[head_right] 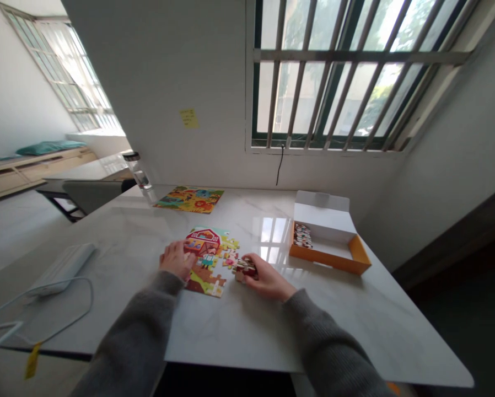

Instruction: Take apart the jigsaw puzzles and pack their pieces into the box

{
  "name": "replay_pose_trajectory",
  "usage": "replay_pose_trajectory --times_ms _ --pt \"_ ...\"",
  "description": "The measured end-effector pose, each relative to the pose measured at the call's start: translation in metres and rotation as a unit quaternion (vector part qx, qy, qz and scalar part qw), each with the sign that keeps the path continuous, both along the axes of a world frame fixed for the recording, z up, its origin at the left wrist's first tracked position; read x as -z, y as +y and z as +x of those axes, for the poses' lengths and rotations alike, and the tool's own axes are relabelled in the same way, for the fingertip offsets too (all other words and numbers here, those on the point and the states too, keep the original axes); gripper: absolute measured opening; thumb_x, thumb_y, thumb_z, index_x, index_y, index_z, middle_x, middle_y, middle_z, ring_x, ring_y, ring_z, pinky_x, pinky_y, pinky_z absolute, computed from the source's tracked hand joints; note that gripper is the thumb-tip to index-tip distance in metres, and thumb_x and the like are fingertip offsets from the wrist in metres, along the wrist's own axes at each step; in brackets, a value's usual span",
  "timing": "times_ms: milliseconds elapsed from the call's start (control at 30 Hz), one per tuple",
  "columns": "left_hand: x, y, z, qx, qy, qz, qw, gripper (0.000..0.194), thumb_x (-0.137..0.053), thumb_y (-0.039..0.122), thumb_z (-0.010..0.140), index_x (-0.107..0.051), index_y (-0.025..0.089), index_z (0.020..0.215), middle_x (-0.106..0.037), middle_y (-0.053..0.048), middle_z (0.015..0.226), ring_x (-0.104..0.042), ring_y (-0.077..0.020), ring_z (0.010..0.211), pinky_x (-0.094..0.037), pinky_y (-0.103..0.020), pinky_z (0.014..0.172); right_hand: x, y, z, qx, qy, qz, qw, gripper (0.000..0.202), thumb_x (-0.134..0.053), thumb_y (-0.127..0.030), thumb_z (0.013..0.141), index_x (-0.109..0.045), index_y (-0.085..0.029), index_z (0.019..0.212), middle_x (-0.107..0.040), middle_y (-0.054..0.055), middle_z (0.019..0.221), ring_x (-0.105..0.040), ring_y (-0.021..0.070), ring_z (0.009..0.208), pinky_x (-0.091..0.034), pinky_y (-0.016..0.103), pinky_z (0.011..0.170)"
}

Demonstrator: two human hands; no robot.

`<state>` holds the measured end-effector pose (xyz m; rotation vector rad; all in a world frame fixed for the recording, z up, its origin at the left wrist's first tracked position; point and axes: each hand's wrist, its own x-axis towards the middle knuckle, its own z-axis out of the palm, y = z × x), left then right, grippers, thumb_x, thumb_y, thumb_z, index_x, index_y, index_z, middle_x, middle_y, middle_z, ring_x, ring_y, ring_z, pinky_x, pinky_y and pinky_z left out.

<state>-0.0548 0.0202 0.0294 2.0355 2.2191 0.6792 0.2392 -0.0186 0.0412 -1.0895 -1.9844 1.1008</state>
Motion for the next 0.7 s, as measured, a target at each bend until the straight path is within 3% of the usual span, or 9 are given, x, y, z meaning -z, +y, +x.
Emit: replay_pose_trajectory --times_ms 67,133,233,300,433,600,700 --pt "-0.002 -0.001 -0.019 -0.06 0.032 -0.034 0.997 0.039 -0.047 0.036 0.089 -0.053 0.018 0.123 -0.054 -0.016 0.124 -0.05 -0.0328 0.118 -0.042 -0.048 0.095 -0.009 -0.003 0.001 -0.009 0.049 -0.058 0.997 0.04 -0.064 -0.018 0.082 -0.05 -0.02 0.12 -0.062 0.006 0.105 -0.062 0.0169 0.086 -0.053 0.032 0.078" --pt "-0.003 -0.005 -0.028 -0.07 0.062 -0.057 0.994 0.04 -0.045 0.038 0.09 -0.054 0.018 0.124 -0.055 -0.016 0.122 -0.052 -0.0328 0.117 -0.043 -0.047 0.094 -0.016 -0.008 0.001 -0.056 0.116 -0.135 0.982 0.042 -0.066 -0.023 0.084 -0.048 -0.022 0.122 -0.063 0.006 0.109 -0.064 0.0175 0.091 -0.053 0.033 0.081" --pt "-0.006 -0.012 -0.021 -0.044 0.096 -0.072 0.992 0.044 -0.045 0.037 0.091 -0.052 0.018 0.129 -0.053 -0.015 0.121 -0.055 -0.0318 0.113 -0.044 -0.045 0.094 -0.019 -0.016 -0.002 -0.153 0.179 -0.244 0.941 0.051 -0.07 -0.031 0.083 -0.045 -0.023 0.127 -0.063 0.008 0.114 -0.065 0.0203 0.097 -0.055 0.037 0.083" --pt "-0.008 -0.017 -0.008 -0.026 0.104 -0.084 0.991 0.045 -0.045 0.037 0.092 -0.049 0.018 0.132 -0.051 -0.015 0.123 -0.06 -0.0293 0.107 -0.044 -0.043 0.093 -0.016 -0.018 -0.005 -0.179 0.179 -0.272 0.929 0.054 -0.073 -0.032 0.081 -0.047 -0.022 0.127 -0.063 0.008 0.116 -0.065 0.0207 0.1 -0.054 0.037 0.086" --pt "-0.005 -0.041 0.028 0.048 0.105 -0.09 0.989 0.045 -0.048 0.036 0.09 -0.048 0.019 0.132 -0.049 -0.015 0.127 -0.062 -0.0266 0.102 -0.045 -0.039 0.09 -0.014 -0.015 -0.005 -0.124 0.176 -0.227 0.95 0.053 -0.073 -0.029 0.08 -0.051 -0.022 0.127 -0.061 0.008 0.123 -0.061 0.0202 0.109 -0.049 0.035 0.094" --pt "0.002 -0.082 0.081 0.209 0.095 -0.05 0.972 0.037 -0.057 0.034 0.083 -0.058 0.016 0.116 -0.057 -0.018 0.114 -0.057 -0.0346 0.105 -0.045 -0.047 0.088 -0.014 0.001 0.007 0.003 0.196 -0.133 0.972 0.046 -0.065 -0.026 0.082 -0.048 -0.024 0.124 -0.062 0.007 0.121 -0.063 0.0205 0.105 -0.05 0.032 0.083" --pt "-0.002 -0.088 0.096 0.303 0.074 -0.04 0.949 0.039 -0.058 0.034 0.083 -0.058 0.016 0.118 -0.06 -0.017 0.108 -0.057 -0.0338 0.102 -0.046 -0.049 0.088 -0.009 0.011 0.014 0.06 0.19 -0.092 0.976 0.04 -0.063 -0.026 0.081 -0.049 -0.023 0.119 -0.065 0.006 0.114 -0.063 0.0203 0.098 -0.05 0.031 0.077"
